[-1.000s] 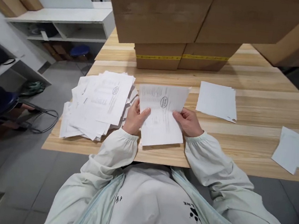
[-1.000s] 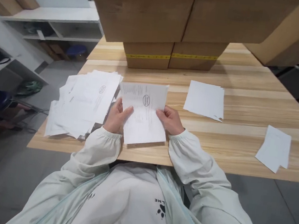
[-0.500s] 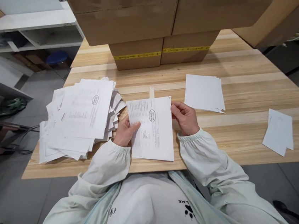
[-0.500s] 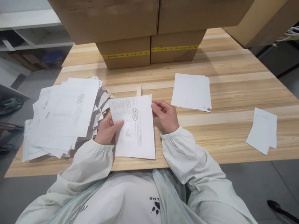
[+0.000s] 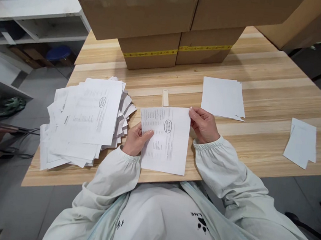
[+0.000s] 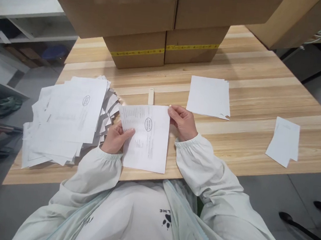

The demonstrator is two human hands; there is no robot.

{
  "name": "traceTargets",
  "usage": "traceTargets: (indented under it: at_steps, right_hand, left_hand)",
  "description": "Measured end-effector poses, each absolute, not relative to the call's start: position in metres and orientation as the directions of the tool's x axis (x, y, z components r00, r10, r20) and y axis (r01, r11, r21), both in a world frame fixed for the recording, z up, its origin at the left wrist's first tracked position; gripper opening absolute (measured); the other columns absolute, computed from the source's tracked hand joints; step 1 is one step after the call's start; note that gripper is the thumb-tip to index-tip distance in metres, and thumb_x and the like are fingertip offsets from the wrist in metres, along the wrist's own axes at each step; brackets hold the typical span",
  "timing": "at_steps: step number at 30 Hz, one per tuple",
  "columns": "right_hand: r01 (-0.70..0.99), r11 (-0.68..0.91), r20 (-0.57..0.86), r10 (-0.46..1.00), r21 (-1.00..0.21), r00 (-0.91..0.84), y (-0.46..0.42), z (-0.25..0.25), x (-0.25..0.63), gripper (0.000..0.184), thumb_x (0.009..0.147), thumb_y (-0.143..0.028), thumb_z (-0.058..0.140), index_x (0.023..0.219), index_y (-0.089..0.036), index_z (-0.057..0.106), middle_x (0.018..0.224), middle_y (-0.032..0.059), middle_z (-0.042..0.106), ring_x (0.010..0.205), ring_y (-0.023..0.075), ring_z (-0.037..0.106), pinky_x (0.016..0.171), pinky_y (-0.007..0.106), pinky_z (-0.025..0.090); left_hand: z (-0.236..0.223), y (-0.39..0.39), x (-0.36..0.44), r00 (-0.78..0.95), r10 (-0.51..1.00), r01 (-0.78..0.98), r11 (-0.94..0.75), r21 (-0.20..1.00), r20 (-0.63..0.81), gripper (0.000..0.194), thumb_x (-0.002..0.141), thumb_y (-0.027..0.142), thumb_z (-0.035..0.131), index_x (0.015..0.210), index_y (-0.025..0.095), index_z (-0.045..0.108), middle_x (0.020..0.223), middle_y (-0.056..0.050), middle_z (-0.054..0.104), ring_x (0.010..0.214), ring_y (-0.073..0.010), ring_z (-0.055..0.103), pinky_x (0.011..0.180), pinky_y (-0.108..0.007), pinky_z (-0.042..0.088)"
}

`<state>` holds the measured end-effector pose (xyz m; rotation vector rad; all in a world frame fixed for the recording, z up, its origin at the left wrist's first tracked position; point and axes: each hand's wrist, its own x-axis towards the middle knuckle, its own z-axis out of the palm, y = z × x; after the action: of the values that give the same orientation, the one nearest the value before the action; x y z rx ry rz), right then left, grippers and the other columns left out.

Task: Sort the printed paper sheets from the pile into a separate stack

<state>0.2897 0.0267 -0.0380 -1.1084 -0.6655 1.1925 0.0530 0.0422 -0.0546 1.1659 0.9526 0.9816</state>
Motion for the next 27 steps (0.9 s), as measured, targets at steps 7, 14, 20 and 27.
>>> traceTargets:
  at_steps: [7, 14, 20, 27]
  right_hand:
    - [-0.401, -0.136, -0.194, 0.975, -0.906, 0.107, 0.027, -0.036, 0.300, 0.041, 0.058, -0.048, 0.086, 0.061, -0.020, 0.057, 0.058, -0.0038, 0.050, 0.054, 0.0103, 0.047, 0.050, 0.026, 0.037]
    - [-0.407, -0.146, -0.193, 0.978, -0.902, 0.077, 0.022, -0.029, 0.299, 0.040, 0.056, -0.042, 0.082, 0.052, -0.021, 0.048, 0.055, -0.0023, 0.048, 0.053, 0.0110, 0.044, 0.049, 0.027, 0.039]
    - [-0.404, -0.157, -0.194, 0.980, -0.901, 0.052, 0.020, -0.028, 0.305, 0.038, 0.051, -0.046, 0.090, 0.062, -0.020, 0.065, 0.056, -0.0037, 0.056, 0.049, 0.0078, 0.048, 0.044, 0.022, 0.038]
    - [-0.316, -0.058, -0.094, 0.991, -0.947, 0.099, 0.021, -0.030, 0.312, 0.047, 0.048, -0.048, 0.092, 0.083, -0.024, 0.070, 0.056, -0.0057, 0.060, 0.049, 0.0108, 0.055, 0.048, 0.025, 0.046]
  left_hand:
    - [-0.051, 0.039, 0.052, 0.343, 0.932, -0.108, 0.164, 0.981, -0.118, 0.039, 0.069, 0.036, 0.085, 0.099, 0.015, 0.072, 0.098, -0.011, 0.079, 0.088, -0.0249, 0.075, 0.079, -0.038, 0.060]
    - [-0.049, 0.040, 0.050, 0.405, 0.902, -0.112, 0.208, 0.972, -0.146, 0.038, 0.068, 0.036, 0.086, 0.097, 0.016, 0.074, 0.095, -0.011, 0.080, 0.086, -0.0261, 0.076, 0.079, -0.042, 0.061]
    - [-0.050, 0.042, 0.049, 0.390, 0.911, -0.095, 0.187, 0.978, -0.136, 0.038, 0.067, 0.038, 0.086, 0.095, 0.016, 0.074, 0.094, -0.012, 0.080, 0.085, -0.0264, 0.075, 0.077, -0.041, 0.061]
    - [-0.052, 0.042, 0.050, 0.382, 0.912, -0.087, 0.195, 0.977, -0.148, 0.040, 0.066, 0.038, 0.087, 0.096, 0.016, 0.073, 0.093, -0.011, 0.080, 0.083, -0.0253, 0.075, 0.074, -0.039, 0.060]
